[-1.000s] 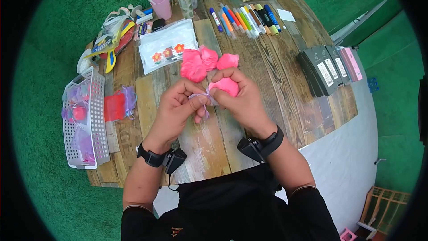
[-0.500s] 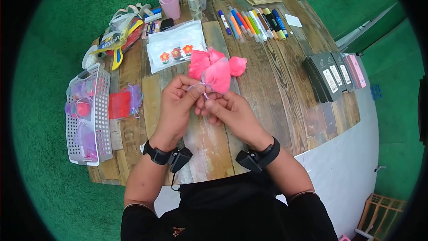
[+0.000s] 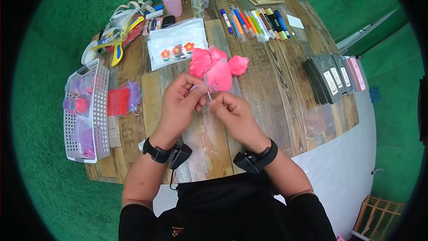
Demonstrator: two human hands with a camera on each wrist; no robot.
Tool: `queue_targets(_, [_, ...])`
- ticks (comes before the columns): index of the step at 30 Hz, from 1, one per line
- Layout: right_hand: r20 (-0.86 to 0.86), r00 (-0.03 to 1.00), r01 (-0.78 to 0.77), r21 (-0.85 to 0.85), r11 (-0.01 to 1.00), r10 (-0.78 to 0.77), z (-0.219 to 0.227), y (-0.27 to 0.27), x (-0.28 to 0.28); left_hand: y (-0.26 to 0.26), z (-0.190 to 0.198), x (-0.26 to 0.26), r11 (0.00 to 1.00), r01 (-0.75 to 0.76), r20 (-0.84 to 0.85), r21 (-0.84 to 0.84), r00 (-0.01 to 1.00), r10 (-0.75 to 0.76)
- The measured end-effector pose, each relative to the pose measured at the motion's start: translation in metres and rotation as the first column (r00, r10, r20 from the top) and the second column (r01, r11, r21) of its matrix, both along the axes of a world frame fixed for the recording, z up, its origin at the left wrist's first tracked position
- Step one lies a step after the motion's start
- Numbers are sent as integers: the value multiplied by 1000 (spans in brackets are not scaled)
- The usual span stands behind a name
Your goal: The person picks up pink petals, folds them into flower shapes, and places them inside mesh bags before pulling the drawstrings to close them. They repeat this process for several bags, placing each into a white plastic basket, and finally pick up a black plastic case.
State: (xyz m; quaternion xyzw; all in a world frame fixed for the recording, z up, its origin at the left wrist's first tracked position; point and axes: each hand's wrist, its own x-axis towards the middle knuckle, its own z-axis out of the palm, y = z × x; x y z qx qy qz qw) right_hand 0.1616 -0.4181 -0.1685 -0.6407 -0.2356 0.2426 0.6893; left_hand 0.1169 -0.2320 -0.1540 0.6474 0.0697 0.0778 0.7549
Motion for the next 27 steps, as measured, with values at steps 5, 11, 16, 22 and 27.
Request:
queue_targets(5, [373,922,183,-193,964,-100,15,0,-3,5,1,2,996,9,13,89,1000,-10])
queue_targets(11, [882,462,346,-275,897,92,46,-8,5,2,-1,2,991,51,-8,125,999,-50])
queue_targets(16, [908,341,314,-355,881,244,66,-19,25,17,5,-3,955,284,-71,89,958,-278])
queue_targets(22, [578,762,-89,-352,932,291,54,-26,42,26,18,-9,892,445,-38,85,896,-443])
queue_targets(27, [-220,928,-336,-144,931,301,56,-29,40,29,17,-9,877,461,112,140,872,-476])
